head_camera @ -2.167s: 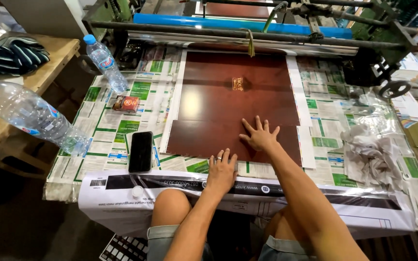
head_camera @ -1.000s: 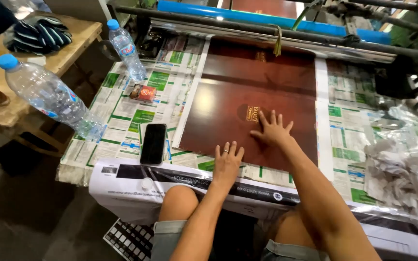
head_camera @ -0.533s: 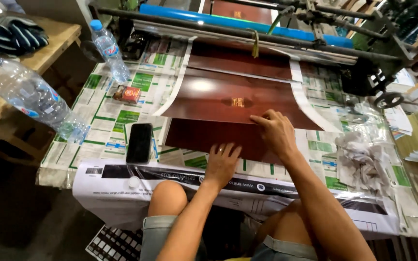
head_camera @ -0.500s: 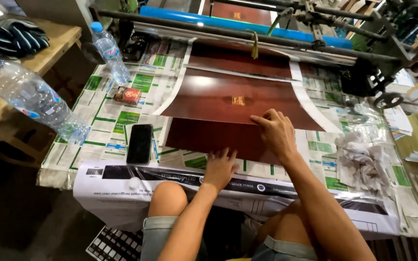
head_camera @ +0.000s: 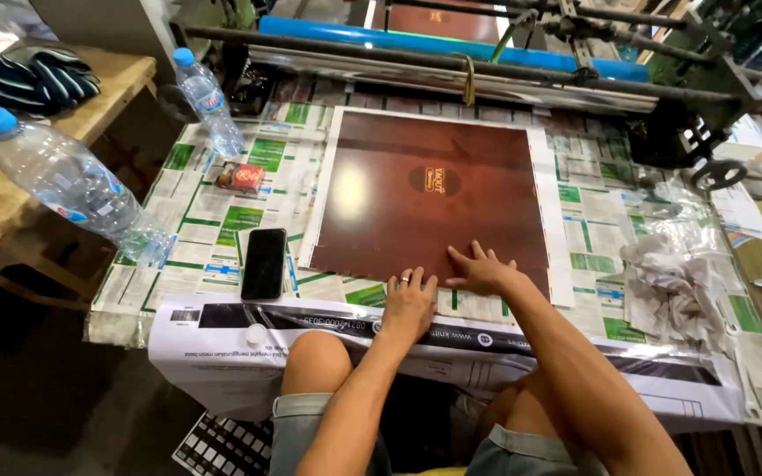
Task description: Inspecting and aligning printed sheets on a printing machine setup.
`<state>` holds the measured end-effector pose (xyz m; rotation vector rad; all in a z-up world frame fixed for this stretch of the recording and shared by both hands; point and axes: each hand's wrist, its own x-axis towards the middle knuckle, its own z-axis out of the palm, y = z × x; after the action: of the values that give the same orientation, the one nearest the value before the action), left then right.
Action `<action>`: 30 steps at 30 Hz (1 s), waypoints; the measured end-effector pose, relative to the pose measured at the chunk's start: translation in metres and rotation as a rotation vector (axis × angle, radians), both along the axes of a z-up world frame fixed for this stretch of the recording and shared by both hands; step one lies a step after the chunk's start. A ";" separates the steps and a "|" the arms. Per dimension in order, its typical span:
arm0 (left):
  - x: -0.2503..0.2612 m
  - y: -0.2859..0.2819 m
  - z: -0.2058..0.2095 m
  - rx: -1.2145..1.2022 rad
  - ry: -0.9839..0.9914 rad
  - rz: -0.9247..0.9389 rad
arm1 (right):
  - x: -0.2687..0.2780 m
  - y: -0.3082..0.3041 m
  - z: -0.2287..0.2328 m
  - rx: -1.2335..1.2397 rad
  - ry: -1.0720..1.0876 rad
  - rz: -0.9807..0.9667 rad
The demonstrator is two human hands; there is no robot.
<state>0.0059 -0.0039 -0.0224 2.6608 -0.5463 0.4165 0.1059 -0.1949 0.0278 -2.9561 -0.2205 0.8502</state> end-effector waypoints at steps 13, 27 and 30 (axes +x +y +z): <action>-0.004 -0.001 0.009 -0.011 0.021 0.015 | 0.039 0.007 -0.011 -0.021 -0.194 -0.064; -0.004 -0.004 0.026 0.005 0.084 0.006 | 0.089 0.007 -0.028 0.003 -0.373 -0.098; -0.003 -0.004 0.025 0.010 0.116 0.010 | 0.096 0.012 -0.032 0.013 -0.386 -0.103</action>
<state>0.0033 -0.0082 0.0025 2.6783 -0.5011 0.2606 0.2017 -0.1833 -0.0039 -3.0598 -0.0864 0.2603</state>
